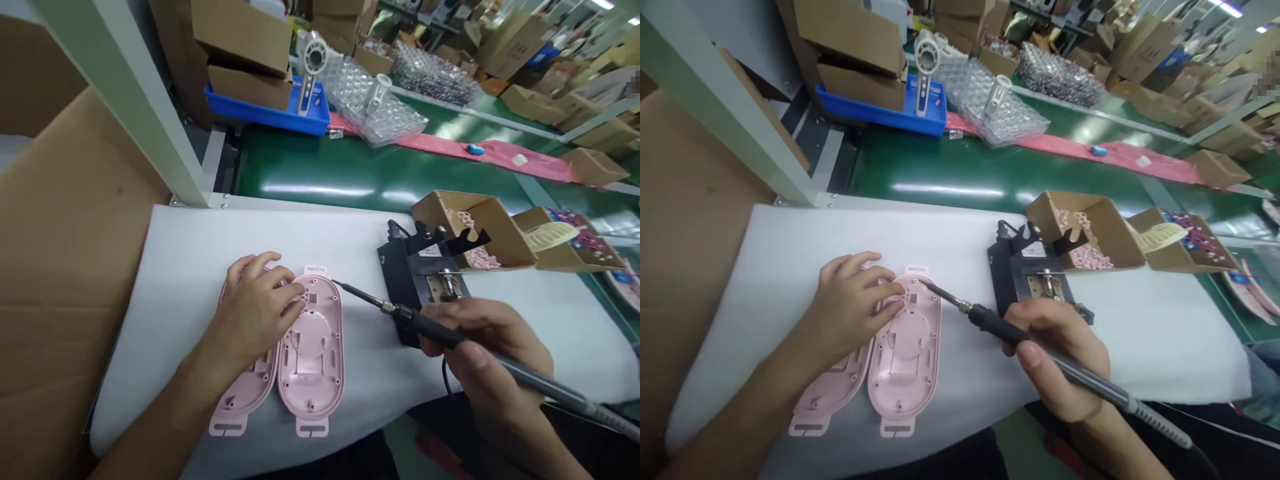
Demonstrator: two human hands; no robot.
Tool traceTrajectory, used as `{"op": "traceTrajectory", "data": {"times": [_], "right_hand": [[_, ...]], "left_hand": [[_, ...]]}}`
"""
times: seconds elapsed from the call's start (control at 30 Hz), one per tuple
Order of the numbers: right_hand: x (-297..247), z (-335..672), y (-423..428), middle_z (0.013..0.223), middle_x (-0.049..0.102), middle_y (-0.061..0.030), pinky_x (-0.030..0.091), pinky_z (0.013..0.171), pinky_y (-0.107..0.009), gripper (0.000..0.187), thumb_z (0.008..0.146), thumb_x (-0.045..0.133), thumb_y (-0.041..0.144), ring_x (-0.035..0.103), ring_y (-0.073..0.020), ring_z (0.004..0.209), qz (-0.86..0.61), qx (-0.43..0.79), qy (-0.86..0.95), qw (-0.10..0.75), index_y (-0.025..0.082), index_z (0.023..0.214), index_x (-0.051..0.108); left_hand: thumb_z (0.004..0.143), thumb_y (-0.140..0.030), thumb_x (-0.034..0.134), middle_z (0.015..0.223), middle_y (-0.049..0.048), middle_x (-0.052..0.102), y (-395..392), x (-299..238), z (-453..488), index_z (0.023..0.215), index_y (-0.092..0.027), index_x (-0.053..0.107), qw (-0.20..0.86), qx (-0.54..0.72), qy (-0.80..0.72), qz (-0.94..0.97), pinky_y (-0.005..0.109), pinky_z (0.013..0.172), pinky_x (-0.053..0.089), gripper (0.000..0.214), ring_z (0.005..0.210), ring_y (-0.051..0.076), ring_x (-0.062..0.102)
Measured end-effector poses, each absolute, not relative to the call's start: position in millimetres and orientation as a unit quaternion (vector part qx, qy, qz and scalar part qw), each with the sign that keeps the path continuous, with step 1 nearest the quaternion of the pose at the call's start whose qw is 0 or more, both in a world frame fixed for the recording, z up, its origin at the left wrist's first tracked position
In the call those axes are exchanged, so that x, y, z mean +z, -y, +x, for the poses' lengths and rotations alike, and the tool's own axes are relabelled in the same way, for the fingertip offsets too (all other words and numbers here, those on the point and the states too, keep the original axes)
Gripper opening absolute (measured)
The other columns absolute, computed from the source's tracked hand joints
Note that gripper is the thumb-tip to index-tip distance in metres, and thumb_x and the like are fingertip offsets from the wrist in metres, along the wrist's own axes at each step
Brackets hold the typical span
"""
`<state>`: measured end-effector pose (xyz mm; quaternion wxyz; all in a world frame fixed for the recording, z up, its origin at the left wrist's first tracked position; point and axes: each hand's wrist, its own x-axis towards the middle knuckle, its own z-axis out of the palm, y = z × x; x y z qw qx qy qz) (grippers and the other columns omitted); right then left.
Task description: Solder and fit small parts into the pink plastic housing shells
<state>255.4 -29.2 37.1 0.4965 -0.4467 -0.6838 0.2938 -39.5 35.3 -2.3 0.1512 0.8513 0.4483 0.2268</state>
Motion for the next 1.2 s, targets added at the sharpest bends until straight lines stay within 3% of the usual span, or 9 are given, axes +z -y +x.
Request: {"op": "traceTrajectory", "data": {"times": [0.17,0.43,0.77,1.2], "right_hand": [[25,256,41,0.085,0.074,-0.0042,0.059,0.051,-0.031,0.019,0.087,0.07,0.017,0.072,-0.0193,0.063,-0.468,0.235,0.745,0.413,0.022,0.105,0.07],[29,250,36,0.077,0.076,-0.0006,0.053,0.042,-0.026,0.022,0.077,0.088,0.032,0.07,-0.0174,0.054,-0.537,0.205,0.749,0.33,0.026,0.092,0.073],[27,244,36,0.076,0.076,0.0035,0.054,0.045,-0.025,0.009,0.087,0.079,0.025,0.072,-0.0141,0.056,-0.551,0.214,0.726,0.35,0.027,0.087,0.07],[32,240,29,0.074,0.076,0.0049,0.054,0.045,-0.023,0.009,0.09,0.077,0.029,0.071,-0.012,0.055,-0.542,0.234,0.742,0.319,0.027,0.085,0.069]], "left_hand": [[0.092,-0.029,0.067,0.104,0.0022,0.074,-33,-4,-38,0.092,-0.027,0.075,0.154,0.243,-0.452,0.844,0.054,0.11,0.024,0.009,0.131,0.034,0.048],[0.093,-0.028,0.066,0.103,0.0033,0.074,-31,-3,-38,0.091,-0.025,0.076,0.164,0.243,-0.426,0.856,0.054,0.111,0.023,0.011,0.133,0.033,0.048],[0.094,-0.03,0.064,0.101,0.0019,0.073,-31,-7,-37,0.091,-0.027,0.075,0.143,0.251,-0.415,0.863,0.056,0.11,0.026,0.011,0.132,0.034,0.049],[0.095,-0.032,0.062,0.101,0.0021,0.074,-32,-8,-38,0.092,-0.028,0.074,0.149,0.244,-0.414,0.864,0.06,0.111,0.028,0.013,0.133,0.035,0.049]]}}
